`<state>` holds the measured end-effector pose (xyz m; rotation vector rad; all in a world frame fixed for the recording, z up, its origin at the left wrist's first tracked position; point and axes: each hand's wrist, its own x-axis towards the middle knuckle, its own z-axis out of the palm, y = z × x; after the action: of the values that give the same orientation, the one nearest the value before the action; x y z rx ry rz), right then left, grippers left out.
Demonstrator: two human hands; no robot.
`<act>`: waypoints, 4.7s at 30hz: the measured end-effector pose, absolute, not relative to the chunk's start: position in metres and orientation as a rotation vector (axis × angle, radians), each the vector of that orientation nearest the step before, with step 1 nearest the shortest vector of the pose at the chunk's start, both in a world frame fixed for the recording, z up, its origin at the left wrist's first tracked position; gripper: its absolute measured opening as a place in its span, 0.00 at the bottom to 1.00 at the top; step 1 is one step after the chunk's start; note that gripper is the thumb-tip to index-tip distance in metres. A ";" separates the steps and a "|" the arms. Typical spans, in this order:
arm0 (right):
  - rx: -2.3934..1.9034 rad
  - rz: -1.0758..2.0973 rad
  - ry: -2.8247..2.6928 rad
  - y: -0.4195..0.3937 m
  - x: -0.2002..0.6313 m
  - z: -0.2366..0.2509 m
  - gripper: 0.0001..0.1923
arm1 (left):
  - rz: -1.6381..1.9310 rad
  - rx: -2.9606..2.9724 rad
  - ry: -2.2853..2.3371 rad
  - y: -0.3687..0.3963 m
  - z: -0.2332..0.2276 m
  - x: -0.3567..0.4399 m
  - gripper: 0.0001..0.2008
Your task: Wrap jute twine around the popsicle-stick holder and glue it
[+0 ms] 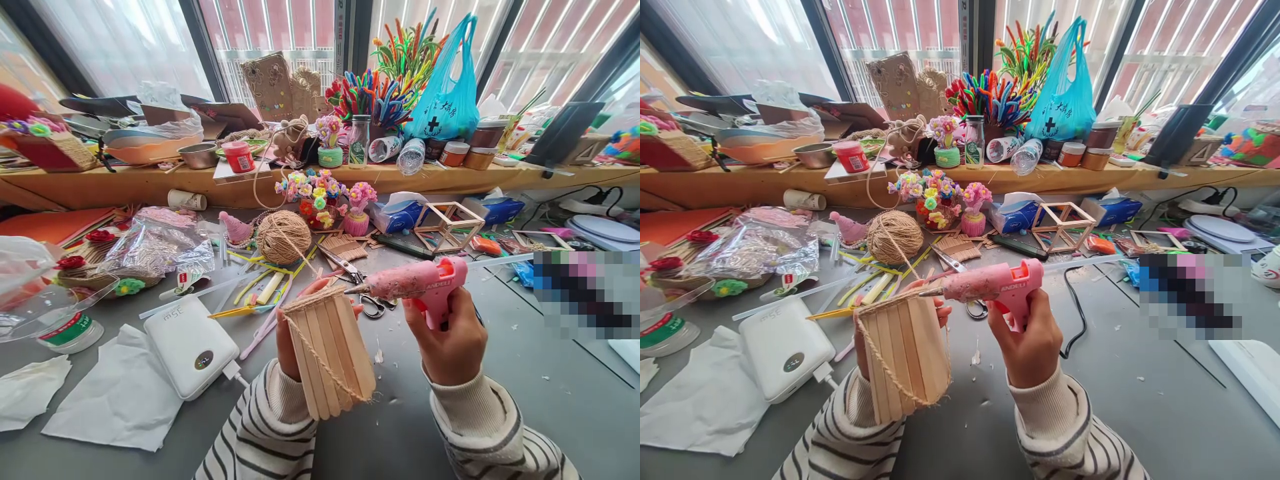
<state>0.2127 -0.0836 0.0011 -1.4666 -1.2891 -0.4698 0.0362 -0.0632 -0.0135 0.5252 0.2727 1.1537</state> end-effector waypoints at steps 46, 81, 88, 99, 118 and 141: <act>-1.448 -0.564 -1.350 -0.081 0.220 -0.008 0.13 | 1.120 0.572 0.317 -0.062 -0.016 0.031 0.34; -1.494 -0.581 -1.249 -0.084 0.218 -0.004 0.15 | 1.200 0.563 0.333 -0.066 -0.014 0.039 0.36; -1.480 -0.615 -1.238 -0.083 0.218 -0.003 0.15 | 1.228 0.564 0.364 -0.066 -0.014 0.041 0.39; -1.455 -0.654 -1.260 -0.082 0.220 -0.004 0.15 | 1.258 0.571 0.387 -0.067 -0.014 0.043 0.36; -1.457 -0.640 -1.252 -0.082 0.222 -0.007 0.14 | 1.309 0.570 0.458 -0.065 -0.019 0.043 0.31; -2.192 0.082 -1.220 -0.024 0.288 -0.034 0.17 | 1.128 0.579 0.351 -0.060 -0.016 0.031 0.33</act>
<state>0.2880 -0.0245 -0.0336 -2.1925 -1.2200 0.0821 0.0309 -0.0599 -0.0164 0.5788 0.3513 1.1278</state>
